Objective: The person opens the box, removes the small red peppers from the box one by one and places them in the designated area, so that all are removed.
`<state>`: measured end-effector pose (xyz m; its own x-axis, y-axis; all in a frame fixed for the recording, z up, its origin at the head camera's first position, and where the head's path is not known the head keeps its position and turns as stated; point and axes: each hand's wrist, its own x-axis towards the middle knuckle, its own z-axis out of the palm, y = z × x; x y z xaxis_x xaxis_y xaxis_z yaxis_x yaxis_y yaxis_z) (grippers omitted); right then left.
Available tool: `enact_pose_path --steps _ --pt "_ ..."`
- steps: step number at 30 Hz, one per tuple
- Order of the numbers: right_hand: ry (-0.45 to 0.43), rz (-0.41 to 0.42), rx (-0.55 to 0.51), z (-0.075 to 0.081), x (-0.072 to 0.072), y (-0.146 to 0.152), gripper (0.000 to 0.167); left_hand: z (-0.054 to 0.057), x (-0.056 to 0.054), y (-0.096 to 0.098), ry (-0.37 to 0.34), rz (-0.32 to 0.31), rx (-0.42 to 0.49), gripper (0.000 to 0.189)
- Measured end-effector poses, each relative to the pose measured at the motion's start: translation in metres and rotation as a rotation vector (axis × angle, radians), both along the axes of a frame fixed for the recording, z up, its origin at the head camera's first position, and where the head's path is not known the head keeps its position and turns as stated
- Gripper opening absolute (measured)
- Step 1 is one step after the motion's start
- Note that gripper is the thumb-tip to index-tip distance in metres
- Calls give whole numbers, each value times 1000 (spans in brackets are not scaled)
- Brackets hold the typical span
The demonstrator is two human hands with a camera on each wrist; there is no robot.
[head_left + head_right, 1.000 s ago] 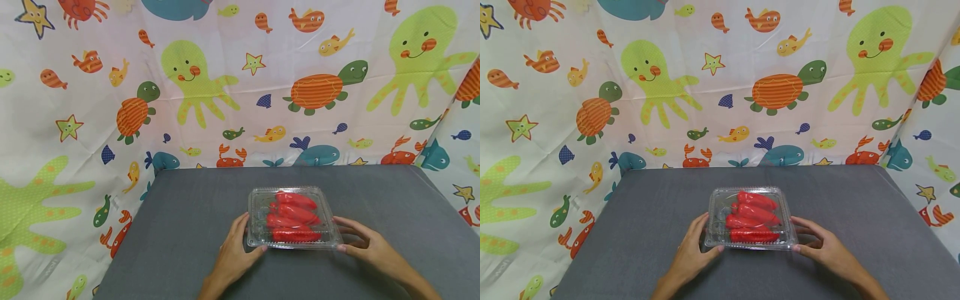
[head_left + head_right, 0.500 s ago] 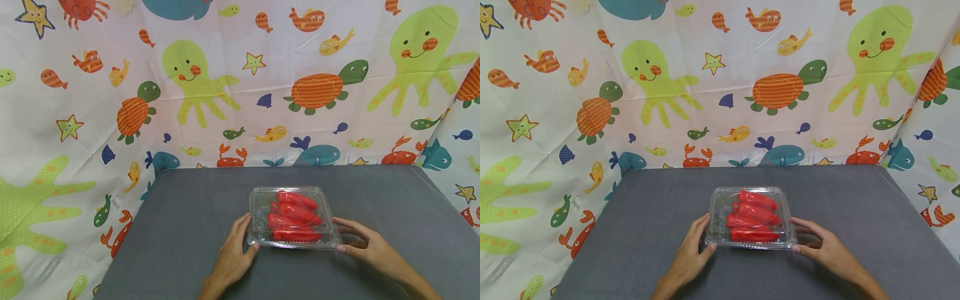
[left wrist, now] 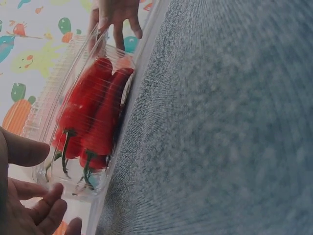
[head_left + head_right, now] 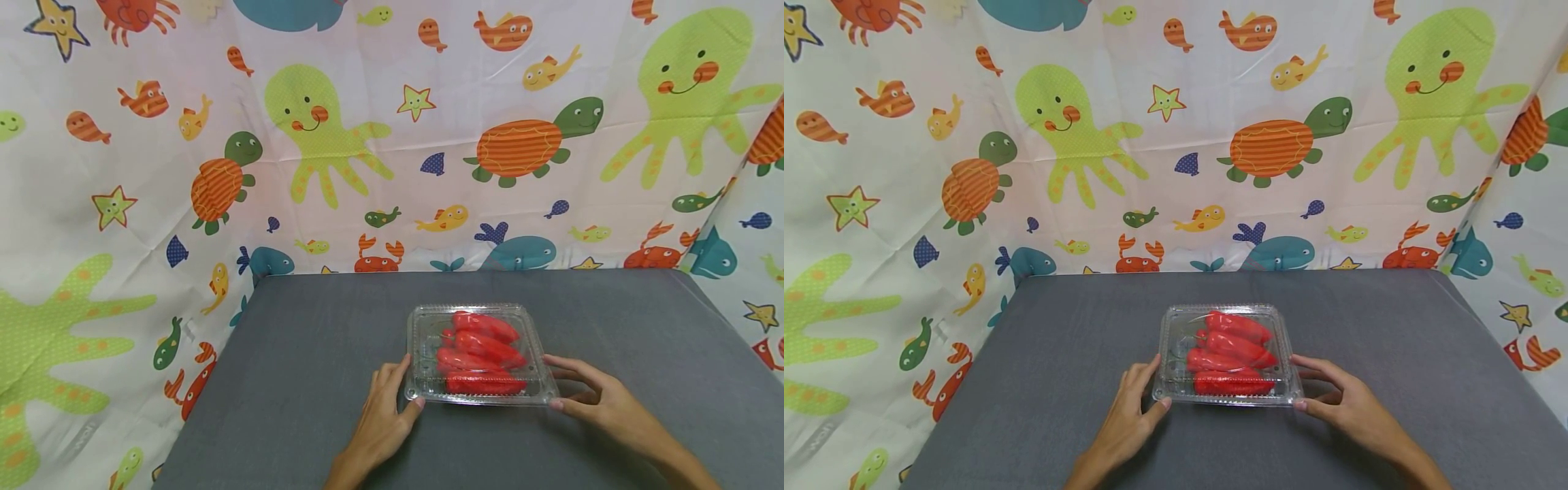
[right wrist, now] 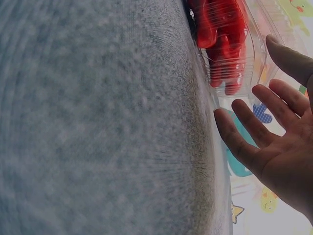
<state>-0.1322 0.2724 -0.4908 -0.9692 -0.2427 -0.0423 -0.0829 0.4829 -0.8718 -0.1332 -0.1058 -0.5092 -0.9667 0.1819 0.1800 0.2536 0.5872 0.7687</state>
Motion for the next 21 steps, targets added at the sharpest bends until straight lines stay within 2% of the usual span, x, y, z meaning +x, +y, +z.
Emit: enact_pose_path --steps 12,21 --pt "-16 7 3 -2 -1 -1 66 1 0 -3 -43 -25 64 65" --pt "-22 -7 9 0 -1 1 68 1 -1 -3 -7 -23 74 65"
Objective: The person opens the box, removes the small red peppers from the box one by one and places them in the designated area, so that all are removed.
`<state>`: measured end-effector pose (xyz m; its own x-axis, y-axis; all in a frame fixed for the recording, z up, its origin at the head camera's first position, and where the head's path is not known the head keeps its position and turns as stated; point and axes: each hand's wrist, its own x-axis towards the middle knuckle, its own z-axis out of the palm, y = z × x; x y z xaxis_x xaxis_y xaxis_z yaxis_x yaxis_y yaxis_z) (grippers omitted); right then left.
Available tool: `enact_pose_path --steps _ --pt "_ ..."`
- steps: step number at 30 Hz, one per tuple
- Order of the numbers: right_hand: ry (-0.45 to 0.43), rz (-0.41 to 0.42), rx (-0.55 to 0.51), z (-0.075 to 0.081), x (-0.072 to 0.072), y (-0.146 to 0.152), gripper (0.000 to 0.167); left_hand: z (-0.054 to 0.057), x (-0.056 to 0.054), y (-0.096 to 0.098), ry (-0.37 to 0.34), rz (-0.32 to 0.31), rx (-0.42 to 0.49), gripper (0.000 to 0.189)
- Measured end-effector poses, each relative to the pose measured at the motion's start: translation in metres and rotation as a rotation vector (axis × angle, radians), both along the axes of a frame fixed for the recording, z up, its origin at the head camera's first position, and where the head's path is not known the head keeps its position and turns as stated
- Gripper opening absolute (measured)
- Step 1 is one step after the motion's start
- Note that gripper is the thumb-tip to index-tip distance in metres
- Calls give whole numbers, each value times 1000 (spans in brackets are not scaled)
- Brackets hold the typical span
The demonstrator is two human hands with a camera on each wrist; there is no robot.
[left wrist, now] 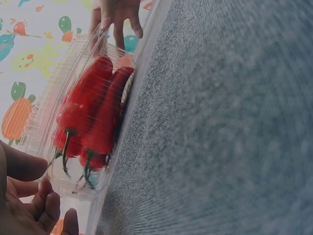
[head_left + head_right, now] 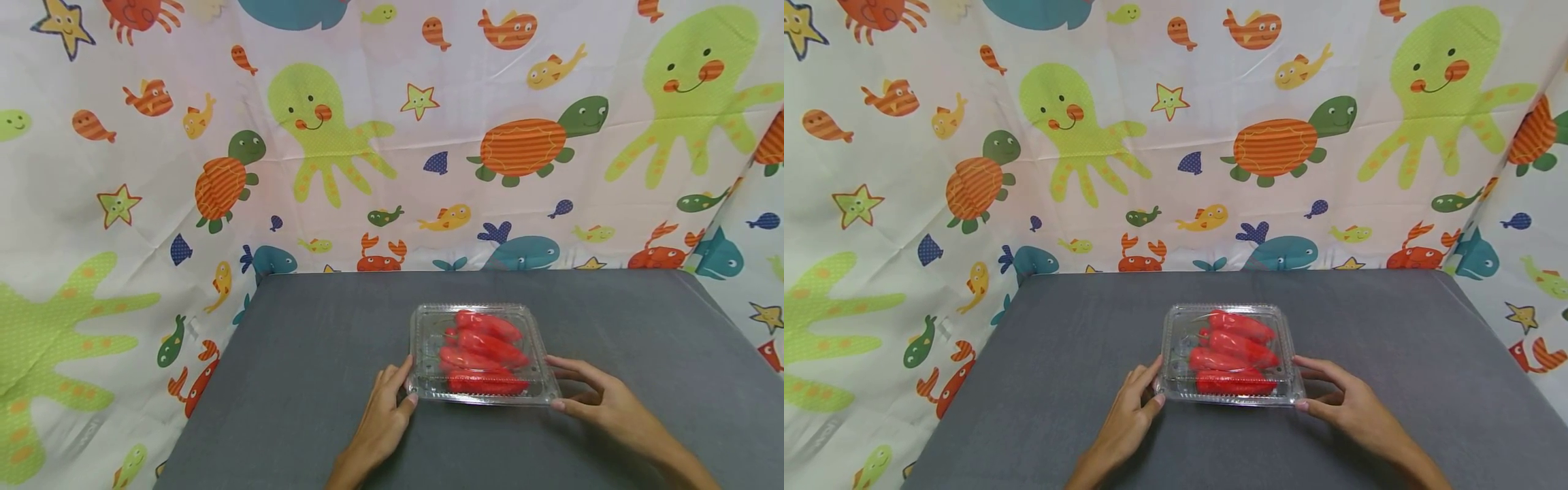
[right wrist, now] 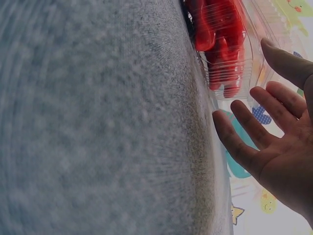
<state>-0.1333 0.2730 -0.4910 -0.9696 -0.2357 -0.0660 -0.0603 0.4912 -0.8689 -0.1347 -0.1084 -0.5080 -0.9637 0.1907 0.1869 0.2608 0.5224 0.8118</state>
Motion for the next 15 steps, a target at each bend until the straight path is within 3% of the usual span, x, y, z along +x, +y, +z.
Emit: enact_pose_path --steps 5,15 --pt "3 0 4 1 0 0 69 0 -1 1 7 1 26 65" --pt "39 16 -14 -1 1 1 64 -1 -3 2 -45 -4 82 65"
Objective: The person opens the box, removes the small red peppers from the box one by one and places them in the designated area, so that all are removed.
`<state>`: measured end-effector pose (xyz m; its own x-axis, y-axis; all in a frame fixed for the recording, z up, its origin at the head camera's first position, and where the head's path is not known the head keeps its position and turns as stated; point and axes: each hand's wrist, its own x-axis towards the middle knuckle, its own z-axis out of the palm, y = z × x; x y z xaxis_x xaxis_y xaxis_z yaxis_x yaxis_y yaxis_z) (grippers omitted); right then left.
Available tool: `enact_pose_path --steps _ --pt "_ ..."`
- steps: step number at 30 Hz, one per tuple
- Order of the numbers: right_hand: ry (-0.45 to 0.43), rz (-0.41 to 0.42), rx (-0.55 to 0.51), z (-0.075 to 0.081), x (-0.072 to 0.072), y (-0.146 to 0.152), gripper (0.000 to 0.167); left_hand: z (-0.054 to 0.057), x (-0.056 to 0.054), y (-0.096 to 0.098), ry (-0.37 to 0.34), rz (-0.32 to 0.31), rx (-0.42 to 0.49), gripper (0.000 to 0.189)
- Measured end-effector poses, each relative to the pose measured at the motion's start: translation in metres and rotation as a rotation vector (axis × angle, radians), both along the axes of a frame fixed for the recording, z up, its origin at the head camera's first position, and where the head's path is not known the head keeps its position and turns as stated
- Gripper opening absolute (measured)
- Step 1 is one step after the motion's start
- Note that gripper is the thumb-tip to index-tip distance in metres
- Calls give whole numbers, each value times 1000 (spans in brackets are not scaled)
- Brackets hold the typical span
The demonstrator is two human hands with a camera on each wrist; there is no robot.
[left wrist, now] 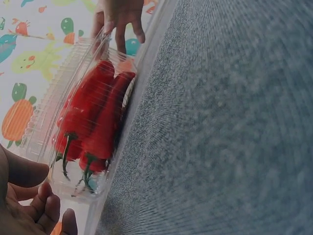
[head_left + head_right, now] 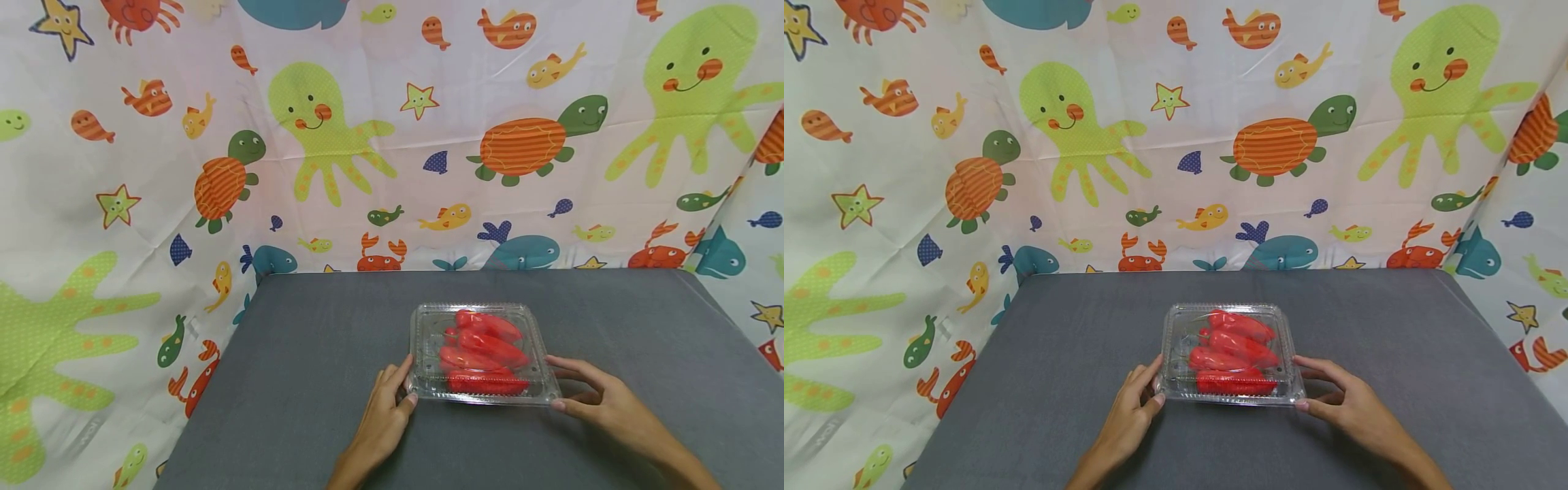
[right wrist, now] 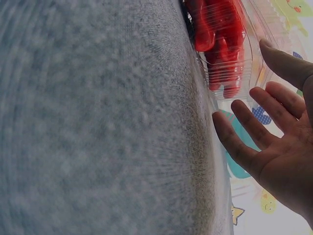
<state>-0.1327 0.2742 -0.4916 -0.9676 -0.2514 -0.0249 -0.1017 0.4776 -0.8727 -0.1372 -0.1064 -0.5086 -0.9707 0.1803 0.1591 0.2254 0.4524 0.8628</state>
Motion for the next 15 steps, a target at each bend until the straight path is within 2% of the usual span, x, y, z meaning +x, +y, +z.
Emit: enact_pose_path --steps 5,15 --pt "-20 -9 9 1 -1 -1 65 0 -1 0 -18 14 19 64" --pt "-55 -29 4 3 -1 -3 67 4 -2 -3 -78 -1 60 63"
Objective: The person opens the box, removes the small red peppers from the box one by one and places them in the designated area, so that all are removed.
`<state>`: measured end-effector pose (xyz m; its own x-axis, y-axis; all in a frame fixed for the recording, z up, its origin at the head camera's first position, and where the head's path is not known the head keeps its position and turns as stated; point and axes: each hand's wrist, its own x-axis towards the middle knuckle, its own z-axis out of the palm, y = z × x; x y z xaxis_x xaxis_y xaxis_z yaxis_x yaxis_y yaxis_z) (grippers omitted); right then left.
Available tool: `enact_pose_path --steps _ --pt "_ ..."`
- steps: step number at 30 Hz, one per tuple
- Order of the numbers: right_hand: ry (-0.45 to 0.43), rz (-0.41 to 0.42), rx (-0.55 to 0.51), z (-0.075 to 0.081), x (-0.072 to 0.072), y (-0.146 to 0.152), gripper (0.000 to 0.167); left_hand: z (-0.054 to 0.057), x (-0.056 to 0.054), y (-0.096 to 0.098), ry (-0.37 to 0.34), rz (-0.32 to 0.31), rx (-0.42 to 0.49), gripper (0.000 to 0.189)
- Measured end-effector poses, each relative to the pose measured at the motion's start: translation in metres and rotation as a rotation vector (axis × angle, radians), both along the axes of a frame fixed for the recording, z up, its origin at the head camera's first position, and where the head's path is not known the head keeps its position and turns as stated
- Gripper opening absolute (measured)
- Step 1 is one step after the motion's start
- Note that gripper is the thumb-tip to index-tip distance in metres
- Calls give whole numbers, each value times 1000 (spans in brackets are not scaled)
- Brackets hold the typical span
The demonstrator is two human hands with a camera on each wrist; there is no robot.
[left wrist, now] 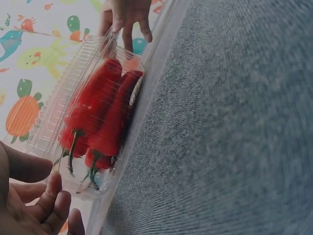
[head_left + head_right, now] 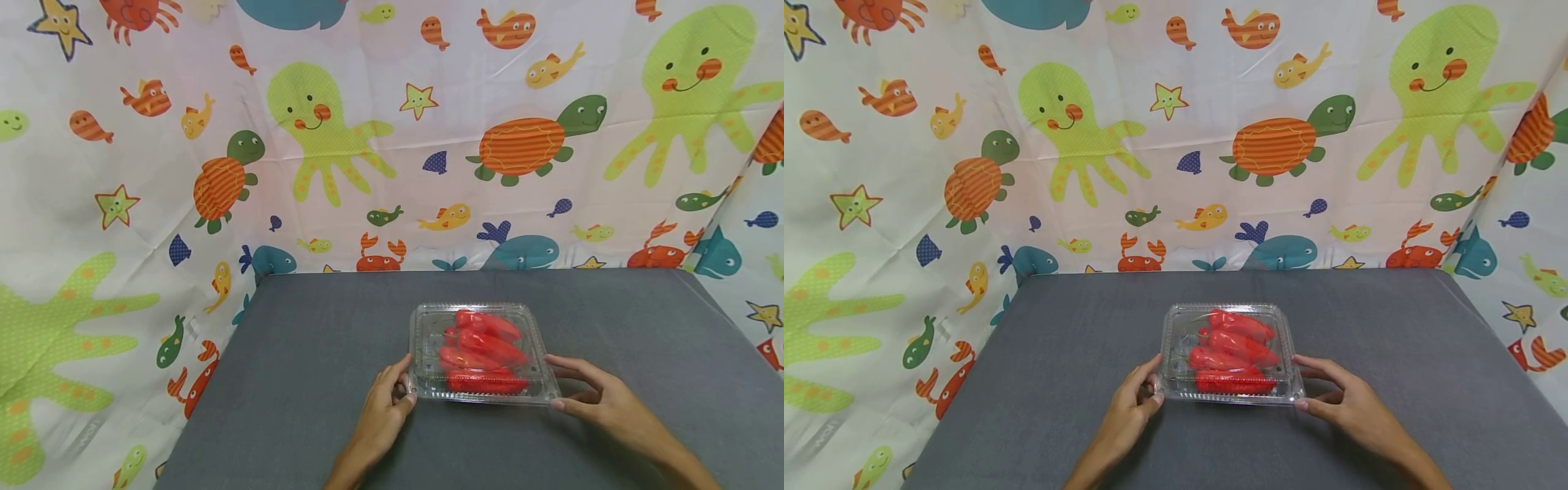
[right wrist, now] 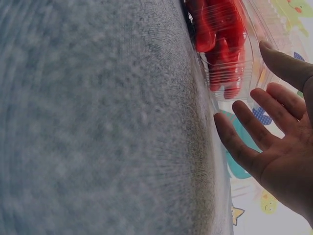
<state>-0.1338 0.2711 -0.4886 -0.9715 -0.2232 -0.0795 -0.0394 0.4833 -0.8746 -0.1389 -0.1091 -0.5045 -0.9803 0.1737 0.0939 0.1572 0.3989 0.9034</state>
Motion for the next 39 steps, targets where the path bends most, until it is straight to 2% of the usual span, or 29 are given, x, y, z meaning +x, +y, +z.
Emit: enact_pose_path --steps 13,23,30,39 --pt "-11 -3 -1 -1 0 1 68 -1 -1 0 -21 2 66 63" --pt "-12 9 -35 -1 0 4 68 -2 -2 4 4 37 106 58" --pt "-23 18 -57 1 0 4 68 -1 -2 2 20 46 57 61" --pt "29 -2 18 2 -2 1 67 -2 -2 0 32 25 24 67"
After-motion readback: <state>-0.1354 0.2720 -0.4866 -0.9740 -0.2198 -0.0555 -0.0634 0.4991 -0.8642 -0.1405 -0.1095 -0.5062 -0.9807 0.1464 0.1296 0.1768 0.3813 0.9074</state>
